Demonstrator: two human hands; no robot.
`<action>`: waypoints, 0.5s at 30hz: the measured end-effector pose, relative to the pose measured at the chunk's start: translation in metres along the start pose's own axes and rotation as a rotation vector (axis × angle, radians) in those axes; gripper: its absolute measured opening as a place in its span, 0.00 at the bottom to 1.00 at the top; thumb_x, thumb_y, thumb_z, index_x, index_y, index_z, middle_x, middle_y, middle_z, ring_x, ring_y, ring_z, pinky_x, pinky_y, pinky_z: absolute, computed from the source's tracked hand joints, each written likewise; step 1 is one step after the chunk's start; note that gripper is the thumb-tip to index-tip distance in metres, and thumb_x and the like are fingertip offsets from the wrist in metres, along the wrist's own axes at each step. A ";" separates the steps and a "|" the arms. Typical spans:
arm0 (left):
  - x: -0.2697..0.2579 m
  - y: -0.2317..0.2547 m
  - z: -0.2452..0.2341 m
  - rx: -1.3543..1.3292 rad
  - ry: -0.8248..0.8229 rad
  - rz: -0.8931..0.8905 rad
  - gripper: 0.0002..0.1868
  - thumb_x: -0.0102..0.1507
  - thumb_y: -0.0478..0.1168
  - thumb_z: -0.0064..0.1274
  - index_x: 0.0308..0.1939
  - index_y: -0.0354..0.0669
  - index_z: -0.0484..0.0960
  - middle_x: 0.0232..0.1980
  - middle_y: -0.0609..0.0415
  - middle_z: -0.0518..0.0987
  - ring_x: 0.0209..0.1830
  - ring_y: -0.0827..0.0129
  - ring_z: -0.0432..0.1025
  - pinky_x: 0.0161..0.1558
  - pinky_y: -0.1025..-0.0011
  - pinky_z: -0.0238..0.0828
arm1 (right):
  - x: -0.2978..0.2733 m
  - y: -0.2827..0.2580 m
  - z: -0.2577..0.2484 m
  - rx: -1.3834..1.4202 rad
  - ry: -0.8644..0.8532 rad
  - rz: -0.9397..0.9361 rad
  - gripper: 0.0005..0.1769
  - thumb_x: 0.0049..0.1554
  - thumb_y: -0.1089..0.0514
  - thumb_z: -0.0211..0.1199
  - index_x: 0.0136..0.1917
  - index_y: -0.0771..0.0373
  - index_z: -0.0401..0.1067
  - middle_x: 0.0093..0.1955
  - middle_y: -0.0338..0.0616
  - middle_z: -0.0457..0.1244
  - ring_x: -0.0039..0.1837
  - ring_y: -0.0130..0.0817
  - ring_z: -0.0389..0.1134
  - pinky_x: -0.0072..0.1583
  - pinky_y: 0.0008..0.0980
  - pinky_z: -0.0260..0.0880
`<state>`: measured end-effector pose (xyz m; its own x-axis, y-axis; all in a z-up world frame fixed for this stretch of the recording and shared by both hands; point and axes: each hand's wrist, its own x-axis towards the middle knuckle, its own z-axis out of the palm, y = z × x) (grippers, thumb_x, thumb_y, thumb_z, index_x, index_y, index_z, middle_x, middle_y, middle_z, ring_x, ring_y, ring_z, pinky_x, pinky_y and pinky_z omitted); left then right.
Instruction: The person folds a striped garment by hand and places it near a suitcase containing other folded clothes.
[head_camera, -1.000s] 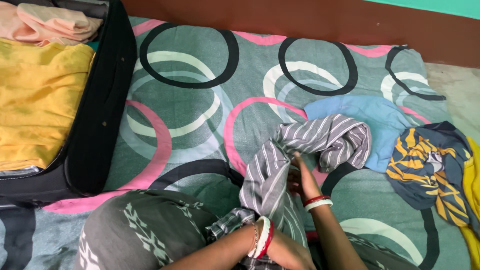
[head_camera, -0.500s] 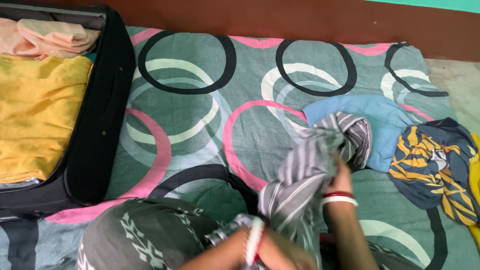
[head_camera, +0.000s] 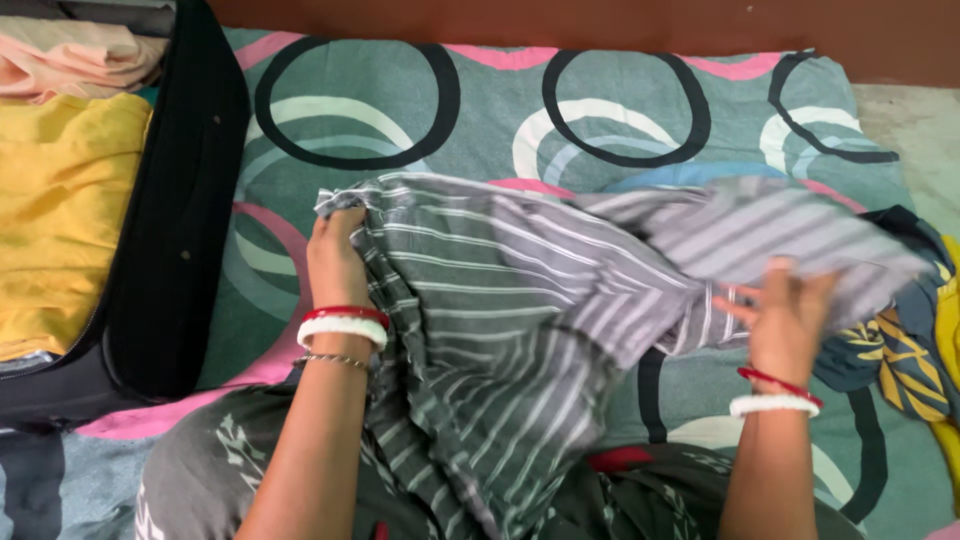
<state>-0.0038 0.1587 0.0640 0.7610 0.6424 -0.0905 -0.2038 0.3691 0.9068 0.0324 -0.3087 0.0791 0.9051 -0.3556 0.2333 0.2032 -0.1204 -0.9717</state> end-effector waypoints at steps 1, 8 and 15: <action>0.004 -0.008 -0.002 0.173 0.061 0.090 0.12 0.61 0.42 0.52 0.43 0.38 0.82 0.39 0.57 0.82 0.39 0.72 0.73 0.45 0.75 0.68 | 0.011 0.016 -0.002 -0.087 -0.135 0.175 0.28 0.67 0.51 0.57 0.75 0.66 0.56 0.67 0.56 0.60 0.53 0.46 0.72 0.47 0.43 0.78; -0.007 -0.052 0.019 0.221 0.002 0.165 0.16 0.62 0.38 0.60 0.49 0.37 0.74 0.44 0.55 0.81 0.41 0.75 0.73 0.46 0.76 0.71 | -0.011 0.068 0.023 -0.505 -0.298 0.153 0.16 0.63 0.51 0.61 0.55 0.64 0.78 0.41 0.43 0.71 0.42 0.32 0.72 0.41 0.32 0.71; -0.024 -0.014 0.021 0.172 -0.004 0.155 0.16 0.58 0.32 0.65 0.47 0.34 0.79 0.41 0.55 0.83 0.37 0.75 0.76 0.44 0.76 0.74 | -0.033 0.128 0.055 -0.746 -0.465 0.152 0.31 0.53 0.42 0.74 0.57 0.66 0.69 0.37 0.41 0.68 0.35 0.30 0.69 0.37 0.33 0.68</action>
<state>-0.0060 0.1235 0.0621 0.7312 0.6797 0.0571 -0.2111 0.1460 0.9665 0.0494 -0.2621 -0.0552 0.9954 -0.0241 -0.0924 -0.0804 -0.7322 -0.6763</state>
